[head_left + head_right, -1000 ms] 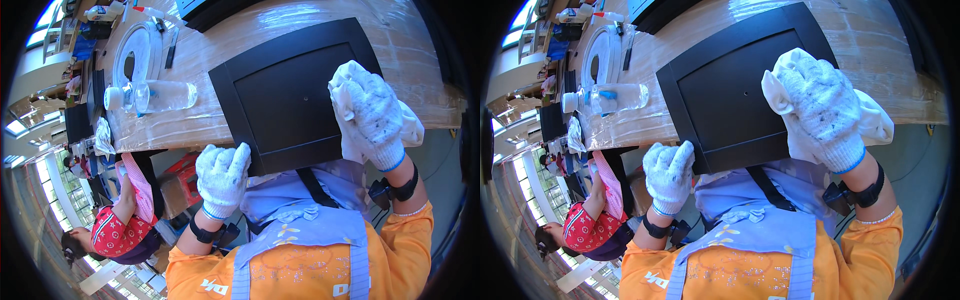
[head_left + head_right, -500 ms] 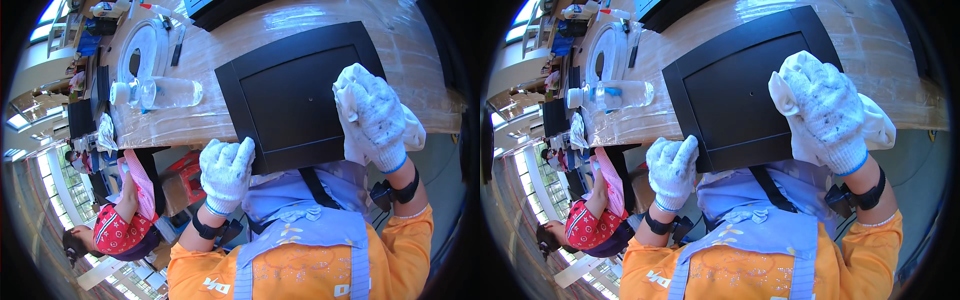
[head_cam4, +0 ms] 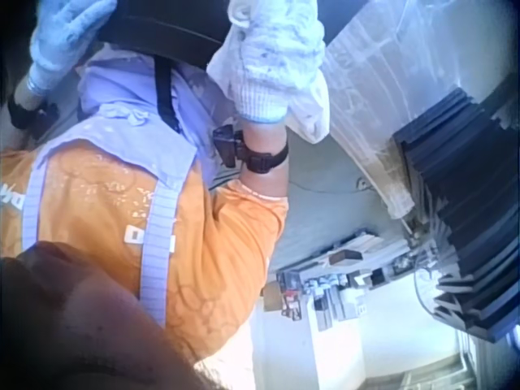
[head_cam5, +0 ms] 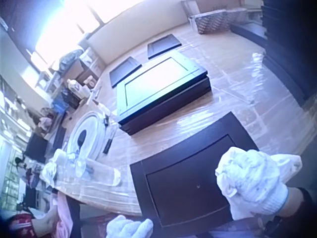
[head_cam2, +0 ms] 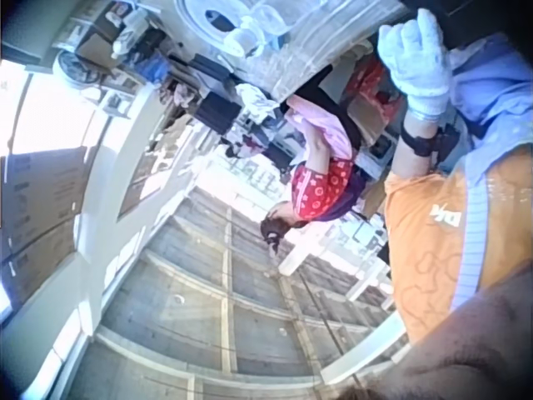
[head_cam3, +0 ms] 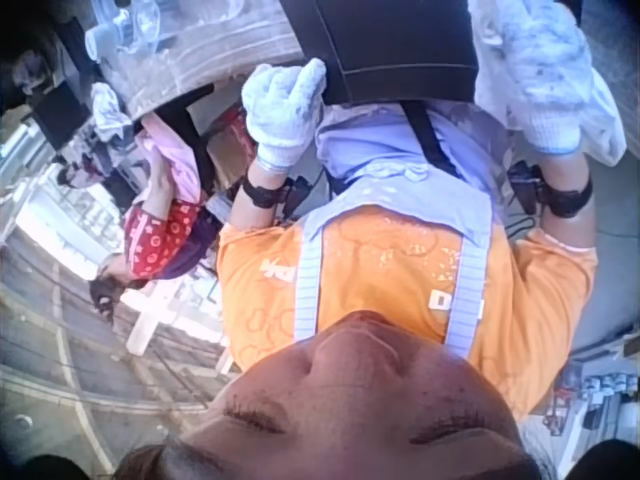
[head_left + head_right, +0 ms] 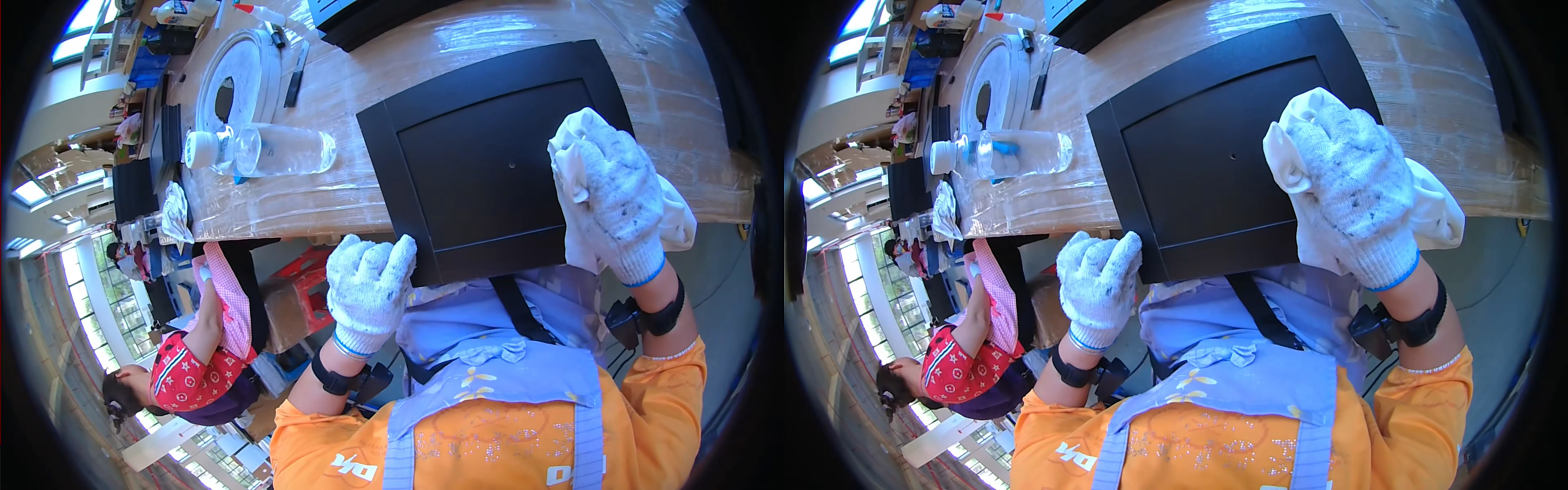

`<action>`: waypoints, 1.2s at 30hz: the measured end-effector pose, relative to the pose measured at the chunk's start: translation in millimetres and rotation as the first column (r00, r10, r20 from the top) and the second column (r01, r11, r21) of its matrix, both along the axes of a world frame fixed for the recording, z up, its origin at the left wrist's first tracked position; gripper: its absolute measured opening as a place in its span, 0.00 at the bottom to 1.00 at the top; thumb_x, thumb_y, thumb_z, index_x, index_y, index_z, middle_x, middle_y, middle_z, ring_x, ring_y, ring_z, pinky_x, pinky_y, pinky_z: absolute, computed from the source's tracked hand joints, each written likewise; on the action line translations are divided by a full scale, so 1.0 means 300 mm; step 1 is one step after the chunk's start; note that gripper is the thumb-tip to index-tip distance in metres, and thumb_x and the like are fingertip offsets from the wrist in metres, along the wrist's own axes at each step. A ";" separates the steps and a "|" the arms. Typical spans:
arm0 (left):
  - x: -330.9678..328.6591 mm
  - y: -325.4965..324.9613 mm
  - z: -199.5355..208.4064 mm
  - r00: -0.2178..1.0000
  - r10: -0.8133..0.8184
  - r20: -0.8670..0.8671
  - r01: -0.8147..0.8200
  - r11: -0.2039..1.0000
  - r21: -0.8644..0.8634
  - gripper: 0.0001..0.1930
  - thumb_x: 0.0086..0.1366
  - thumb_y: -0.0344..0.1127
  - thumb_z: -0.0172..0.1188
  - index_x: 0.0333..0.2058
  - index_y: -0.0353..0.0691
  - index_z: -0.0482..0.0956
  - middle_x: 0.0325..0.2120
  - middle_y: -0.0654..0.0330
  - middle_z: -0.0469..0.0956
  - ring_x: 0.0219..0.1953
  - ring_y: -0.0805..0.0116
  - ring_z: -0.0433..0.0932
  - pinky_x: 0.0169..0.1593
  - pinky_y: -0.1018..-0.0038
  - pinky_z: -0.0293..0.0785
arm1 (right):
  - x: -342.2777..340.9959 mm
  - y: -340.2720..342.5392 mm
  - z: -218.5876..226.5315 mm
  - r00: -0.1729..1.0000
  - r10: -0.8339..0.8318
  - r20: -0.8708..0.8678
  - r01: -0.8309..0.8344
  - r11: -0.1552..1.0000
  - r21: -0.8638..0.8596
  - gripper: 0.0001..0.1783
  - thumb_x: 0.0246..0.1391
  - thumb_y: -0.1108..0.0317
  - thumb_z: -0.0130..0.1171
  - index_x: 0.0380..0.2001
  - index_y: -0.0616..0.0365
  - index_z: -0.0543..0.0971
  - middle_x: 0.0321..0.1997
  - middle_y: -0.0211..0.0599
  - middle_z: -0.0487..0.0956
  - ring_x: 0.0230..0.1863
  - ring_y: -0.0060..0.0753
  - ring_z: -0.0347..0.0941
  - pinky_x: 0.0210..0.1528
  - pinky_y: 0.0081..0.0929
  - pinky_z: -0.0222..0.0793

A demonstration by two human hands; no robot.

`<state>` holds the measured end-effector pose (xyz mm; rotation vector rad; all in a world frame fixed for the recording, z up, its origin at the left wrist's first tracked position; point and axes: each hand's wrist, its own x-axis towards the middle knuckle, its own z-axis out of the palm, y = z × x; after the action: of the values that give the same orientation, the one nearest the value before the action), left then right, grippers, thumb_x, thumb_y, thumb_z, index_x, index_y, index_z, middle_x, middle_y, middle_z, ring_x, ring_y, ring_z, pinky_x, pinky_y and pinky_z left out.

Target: Wiping and cleaning black cabinet door panels with a cloth and a scraper.

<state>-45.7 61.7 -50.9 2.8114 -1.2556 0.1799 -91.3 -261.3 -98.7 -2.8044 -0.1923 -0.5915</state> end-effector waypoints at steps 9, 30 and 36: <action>0.029 0.001 -0.003 0.998 -0.055 -0.020 0.055 0.999 -0.002 0.22 0.48 0.28 0.70 0.45 0.47 0.84 0.33 0.63 0.79 0.39 0.60 0.77 0.53 0.58 0.70 | -0.006 -0.001 -0.009 1.000 -0.024 0.002 0.024 1.000 -0.008 0.35 0.41 0.68 0.68 0.58 0.52 0.74 0.57 0.41 0.75 0.51 0.48 0.73 0.52 0.41 0.72; 0.037 -0.003 -0.002 0.996 -0.089 -0.010 0.089 0.996 -0.013 0.22 0.48 0.27 0.70 0.45 0.47 0.84 0.34 0.63 0.79 0.40 0.60 0.76 0.51 0.59 0.70 | -0.004 0.010 0.015 0.997 -0.052 -0.065 0.058 0.994 0.094 0.28 0.46 0.69 0.69 0.53 0.54 0.77 0.54 0.42 0.78 0.55 0.51 0.75 0.58 0.42 0.70; 0.054 -0.030 -0.009 0.997 -0.075 0.017 0.076 0.994 -0.084 0.22 0.47 0.27 0.70 0.45 0.48 0.84 0.33 0.64 0.78 0.39 0.60 0.76 0.52 0.59 0.70 | -0.006 0.010 0.016 0.991 -0.067 -0.119 0.074 0.996 0.057 0.28 0.46 0.69 0.69 0.53 0.54 0.76 0.57 0.43 0.77 0.55 0.51 0.74 0.59 0.42 0.69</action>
<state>-29.5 52.7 -53.6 2.6914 -1.3226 0.2423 -92.9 -258.4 -93.9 -2.7849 -0.0511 -0.4388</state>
